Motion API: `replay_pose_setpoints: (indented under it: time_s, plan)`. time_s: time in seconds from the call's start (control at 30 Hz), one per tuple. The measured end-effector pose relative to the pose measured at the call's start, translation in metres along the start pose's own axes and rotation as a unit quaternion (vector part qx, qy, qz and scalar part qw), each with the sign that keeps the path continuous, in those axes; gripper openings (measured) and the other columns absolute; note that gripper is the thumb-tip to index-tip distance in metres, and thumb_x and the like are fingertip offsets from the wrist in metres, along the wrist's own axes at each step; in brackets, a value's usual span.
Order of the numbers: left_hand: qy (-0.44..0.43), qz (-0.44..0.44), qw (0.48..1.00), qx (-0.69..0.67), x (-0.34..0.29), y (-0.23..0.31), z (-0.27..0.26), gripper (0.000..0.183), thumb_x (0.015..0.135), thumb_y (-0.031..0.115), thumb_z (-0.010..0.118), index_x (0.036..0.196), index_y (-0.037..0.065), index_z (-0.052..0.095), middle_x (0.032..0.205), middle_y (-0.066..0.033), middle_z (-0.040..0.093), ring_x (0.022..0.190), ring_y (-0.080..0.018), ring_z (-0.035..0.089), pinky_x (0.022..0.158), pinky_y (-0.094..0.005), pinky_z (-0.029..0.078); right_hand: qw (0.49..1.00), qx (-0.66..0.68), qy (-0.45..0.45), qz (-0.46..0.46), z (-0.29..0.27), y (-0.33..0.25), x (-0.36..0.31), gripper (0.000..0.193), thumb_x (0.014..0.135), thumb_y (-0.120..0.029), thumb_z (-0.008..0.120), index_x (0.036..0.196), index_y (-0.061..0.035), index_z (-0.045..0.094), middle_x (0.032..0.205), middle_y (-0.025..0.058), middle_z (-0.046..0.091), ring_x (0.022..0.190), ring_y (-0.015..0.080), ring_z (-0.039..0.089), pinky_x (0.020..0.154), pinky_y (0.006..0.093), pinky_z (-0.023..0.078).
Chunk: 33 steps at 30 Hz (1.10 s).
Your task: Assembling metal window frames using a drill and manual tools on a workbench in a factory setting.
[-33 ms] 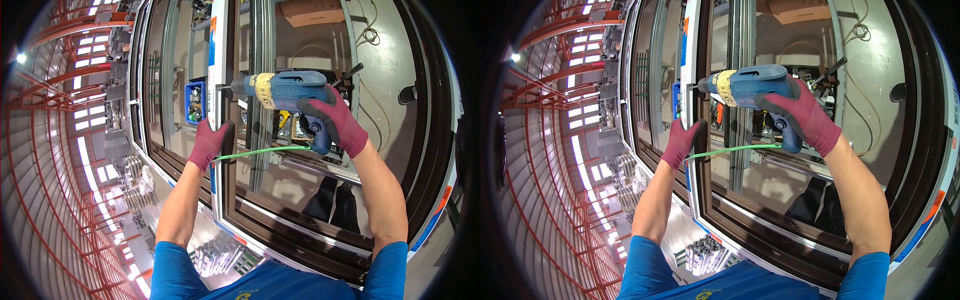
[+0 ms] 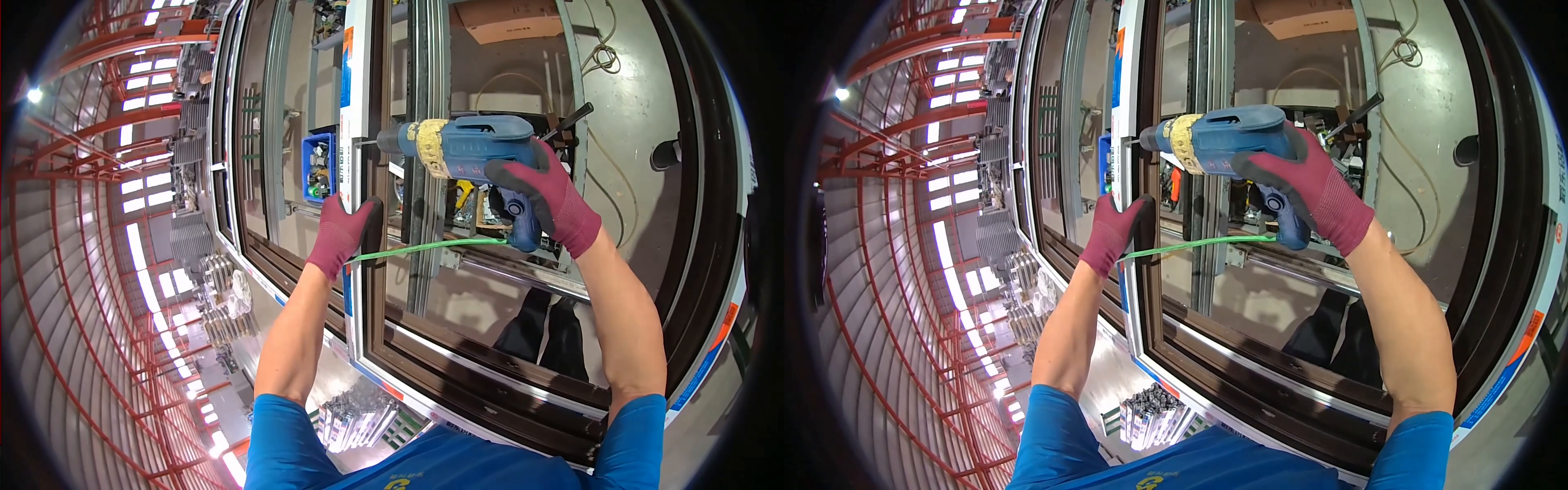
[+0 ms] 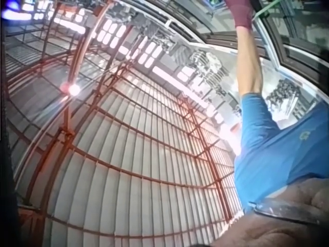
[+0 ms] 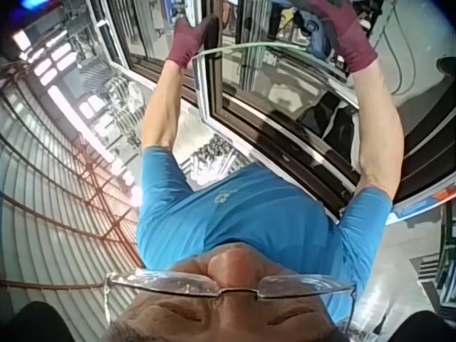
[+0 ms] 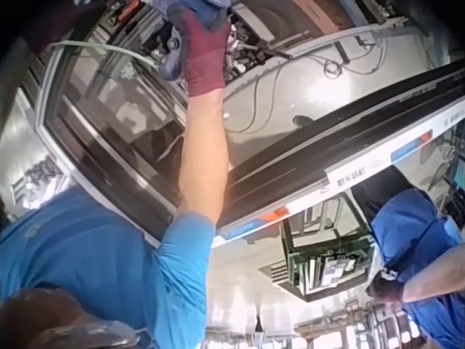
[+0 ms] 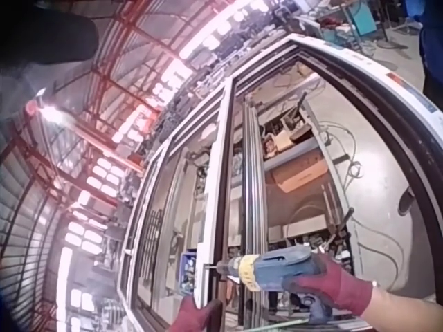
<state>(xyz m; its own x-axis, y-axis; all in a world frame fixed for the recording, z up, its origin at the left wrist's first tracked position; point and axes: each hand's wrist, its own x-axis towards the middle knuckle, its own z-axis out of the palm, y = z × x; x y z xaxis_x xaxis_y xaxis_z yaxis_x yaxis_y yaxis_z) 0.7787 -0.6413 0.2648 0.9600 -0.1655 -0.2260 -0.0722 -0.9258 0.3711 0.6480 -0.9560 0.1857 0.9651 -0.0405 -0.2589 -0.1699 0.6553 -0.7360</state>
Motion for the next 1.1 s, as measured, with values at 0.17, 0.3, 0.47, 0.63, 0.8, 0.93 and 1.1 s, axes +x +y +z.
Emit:
replay_pose_setpoints:
  time_s: [0.17,0.3,0.47,0.63,0.8,0.93,1.1]
  plan:
    - [-0.049,-0.041,0.998,0.004,0.006,-0.008,-0.002,0.052,0.090,0.031,0.084,0.122,-0.006,0.066,0.108,-0.0230,0.074,0.099,-0.0327,0.071,0.093,-0.0413,0.053,0.999,-0.010,-0.025,-0.022,0.004,0.010,0.007,0.069,0.090,-0.023,0.081,0.146,0.0021,0.051,0.126,0.0100,0.065,0.114,0.0161,0.062,0.099,0.0328,0.052]
    - [-0.039,-0.013,0.999,-0.011,0.009,-0.009,-0.002,0.047,0.091,0.029,0.083,0.119,-0.005,0.067,0.107,-0.0212,0.075,0.098,-0.0303,0.071,0.092,-0.0408,0.053,0.998,0.002,-0.022,-0.056,0.008,0.014,0.011,0.058,0.091,-0.020,0.078,0.142,0.0003,0.056,0.124,0.0088,0.067,0.108,0.0149,0.065,0.093,0.0317,0.055]
    - [-0.025,0.001,1.000,-0.012,0.005,-0.011,0.000,0.044,0.091,0.028,0.082,0.117,-0.006,0.068,0.105,-0.0203,0.075,0.095,-0.0309,0.072,0.090,-0.0405,0.054,0.999,-0.025,-0.004,-0.025,0.003,0.013,0.014,0.060,0.091,-0.022,0.078,0.140,0.0019,0.055,0.123,0.0089,0.066,0.104,0.0139,0.065,0.090,0.0320,0.056]
    - [-0.023,0.000,1.000,0.012,0.005,-0.009,0.000,0.044,0.091,0.027,0.082,0.116,-0.006,0.069,0.103,-0.0201,0.076,0.095,-0.0307,0.072,0.089,-0.0404,0.054,0.999,0.013,0.002,-0.035,0.007,0.017,0.010,0.059,0.091,-0.023,0.078,0.139,0.0015,0.056,0.119,0.0081,0.067,0.099,0.0125,0.064,0.085,0.0310,0.055]
    - [-0.013,0.002,1.000,0.019,0.004,-0.006,0.002,0.043,0.090,0.027,0.083,0.114,-0.006,0.069,0.103,-0.0210,0.075,0.094,-0.0307,0.072,0.089,-0.0401,0.054,0.999,-0.020,0.034,-0.031,0.008,0.018,0.009,0.059,0.090,-0.023,0.078,0.139,0.0008,0.056,0.116,0.0070,0.066,0.095,0.0122,0.063,0.083,0.0307,0.055]
    - [-0.005,0.005,1.000,0.017,0.006,-0.017,0.002,0.045,0.090,0.029,0.083,0.115,-0.006,0.069,0.104,-0.0219,0.075,0.096,-0.0307,0.072,0.089,-0.0411,0.054,1.000,0.025,-0.007,-0.016,0.010,0.017,0.009,0.060,0.091,-0.024,0.078,0.140,0.0004,0.055,0.120,0.0082,0.065,0.101,0.0132,0.063,0.087,0.0315,0.055]
    - [-0.006,0.012,1.000,0.008,0.006,-0.013,0.003,0.045,0.088,0.029,0.083,0.112,-0.007,0.069,0.102,-0.0231,0.074,0.094,-0.0328,0.072,0.088,-0.0420,0.054,0.999,0.015,-0.032,0.014,0.004,0.009,0.011,0.065,0.093,-0.023,0.078,0.145,0.0014,0.050,0.131,0.0111,0.062,0.114,0.0164,0.063,0.097,0.0329,0.054]
